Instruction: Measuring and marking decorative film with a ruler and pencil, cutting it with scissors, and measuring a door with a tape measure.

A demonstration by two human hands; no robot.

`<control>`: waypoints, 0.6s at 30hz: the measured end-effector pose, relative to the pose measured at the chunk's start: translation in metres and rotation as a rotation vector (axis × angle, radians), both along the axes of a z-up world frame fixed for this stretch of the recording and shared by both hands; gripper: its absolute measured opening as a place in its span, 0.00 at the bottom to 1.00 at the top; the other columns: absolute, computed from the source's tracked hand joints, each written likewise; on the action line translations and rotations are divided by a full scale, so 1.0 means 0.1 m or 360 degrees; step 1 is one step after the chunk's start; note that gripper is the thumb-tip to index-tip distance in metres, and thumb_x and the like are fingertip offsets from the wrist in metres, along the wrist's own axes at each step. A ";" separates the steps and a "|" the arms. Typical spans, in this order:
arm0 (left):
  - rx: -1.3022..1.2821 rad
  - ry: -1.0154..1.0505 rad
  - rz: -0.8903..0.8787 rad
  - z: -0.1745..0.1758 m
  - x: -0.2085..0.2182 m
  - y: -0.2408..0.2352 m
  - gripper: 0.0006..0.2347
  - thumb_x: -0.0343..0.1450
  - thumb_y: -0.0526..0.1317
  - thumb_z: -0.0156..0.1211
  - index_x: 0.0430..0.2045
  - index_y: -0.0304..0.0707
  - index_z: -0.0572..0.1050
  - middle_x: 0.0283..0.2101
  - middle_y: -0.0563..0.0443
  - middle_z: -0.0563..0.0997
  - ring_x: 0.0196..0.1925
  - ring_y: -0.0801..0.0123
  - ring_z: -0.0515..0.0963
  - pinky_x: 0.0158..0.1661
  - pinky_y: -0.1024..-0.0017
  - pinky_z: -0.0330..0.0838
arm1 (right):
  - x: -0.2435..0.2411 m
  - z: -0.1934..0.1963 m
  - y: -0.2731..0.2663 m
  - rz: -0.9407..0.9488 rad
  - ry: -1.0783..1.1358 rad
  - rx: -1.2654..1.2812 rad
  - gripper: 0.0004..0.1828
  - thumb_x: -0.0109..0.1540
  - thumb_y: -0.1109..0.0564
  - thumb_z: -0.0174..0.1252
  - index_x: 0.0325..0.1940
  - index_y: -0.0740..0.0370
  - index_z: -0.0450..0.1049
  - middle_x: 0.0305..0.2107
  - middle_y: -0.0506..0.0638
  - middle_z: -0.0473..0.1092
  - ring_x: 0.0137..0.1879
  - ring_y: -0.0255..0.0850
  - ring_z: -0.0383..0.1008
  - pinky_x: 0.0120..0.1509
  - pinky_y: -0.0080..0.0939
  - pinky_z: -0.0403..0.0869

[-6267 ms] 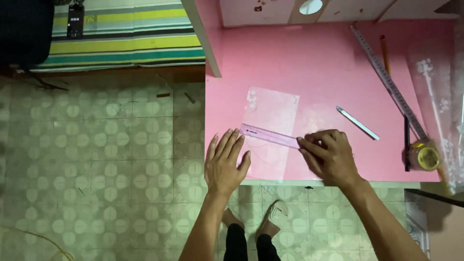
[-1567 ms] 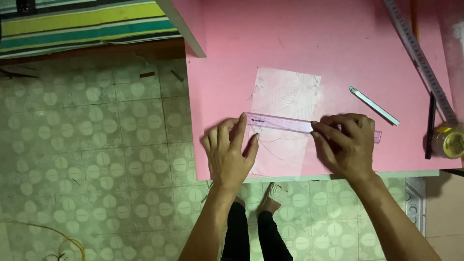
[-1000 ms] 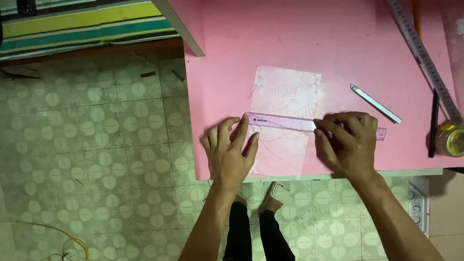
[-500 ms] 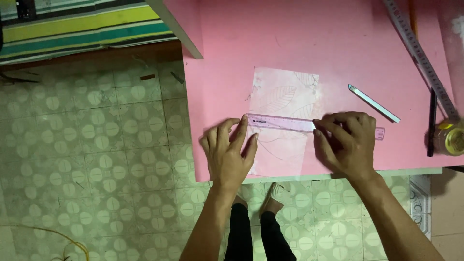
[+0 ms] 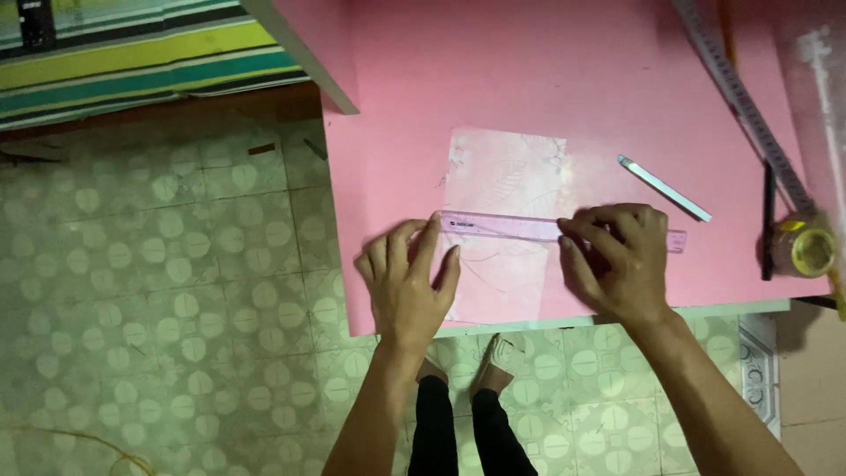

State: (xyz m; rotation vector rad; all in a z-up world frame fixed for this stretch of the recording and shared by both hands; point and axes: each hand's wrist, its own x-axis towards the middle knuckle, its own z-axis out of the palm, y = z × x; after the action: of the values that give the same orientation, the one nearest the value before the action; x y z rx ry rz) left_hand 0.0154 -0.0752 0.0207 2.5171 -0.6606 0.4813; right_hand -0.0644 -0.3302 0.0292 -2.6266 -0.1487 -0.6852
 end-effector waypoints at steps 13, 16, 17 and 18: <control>0.0099 -0.0061 -0.0052 -0.06 -0.02 -0.03 0.14 0.67 0.46 0.66 0.48 0.60 0.82 0.49 0.56 0.74 0.45 0.61 0.70 0.44 0.60 0.59 | -0.06 -0.12 -0.06 -0.0073 -0.0020 0.0050 0.09 0.64 0.49 0.60 0.44 0.50 0.82 0.39 0.47 0.74 0.45 0.48 0.70 0.53 0.50 0.64; 0.0124 -0.0098 -0.0040 -0.08 -0.03 -0.03 0.14 0.68 0.46 0.65 0.48 0.61 0.81 0.49 0.55 0.74 0.44 0.61 0.70 0.45 0.60 0.59 | -0.06 -0.11 -0.05 -0.0113 -0.0030 0.0046 0.08 0.63 0.50 0.62 0.43 0.50 0.82 0.39 0.47 0.74 0.46 0.48 0.71 0.54 0.50 0.64; 0.0138 -0.0107 -0.0032 -0.09 -0.03 -0.03 0.14 0.68 0.46 0.65 0.48 0.61 0.81 0.48 0.55 0.75 0.44 0.61 0.70 0.45 0.61 0.59 | -0.06 -0.11 -0.05 -0.0119 -0.0016 0.0046 0.08 0.63 0.50 0.63 0.43 0.51 0.82 0.39 0.47 0.74 0.46 0.48 0.71 0.54 0.50 0.64; 0.0154 -0.0114 -0.0022 -0.10 -0.03 -0.03 0.14 0.68 0.47 0.66 0.48 0.62 0.82 0.48 0.56 0.75 0.44 0.62 0.70 0.45 0.61 0.59 | -0.06 -0.10 -0.05 -0.0124 0.0000 0.0046 0.08 0.62 0.51 0.63 0.43 0.51 0.82 0.39 0.47 0.74 0.46 0.48 0.71 0.54 0.50 0.64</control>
State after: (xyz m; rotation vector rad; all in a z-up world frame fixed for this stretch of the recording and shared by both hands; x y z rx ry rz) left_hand 0.0125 -0.0783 0.0107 2.5937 -0.7445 0.5493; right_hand -0.0706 -0.3347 0.0189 -2.6162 -0.0366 -0.7082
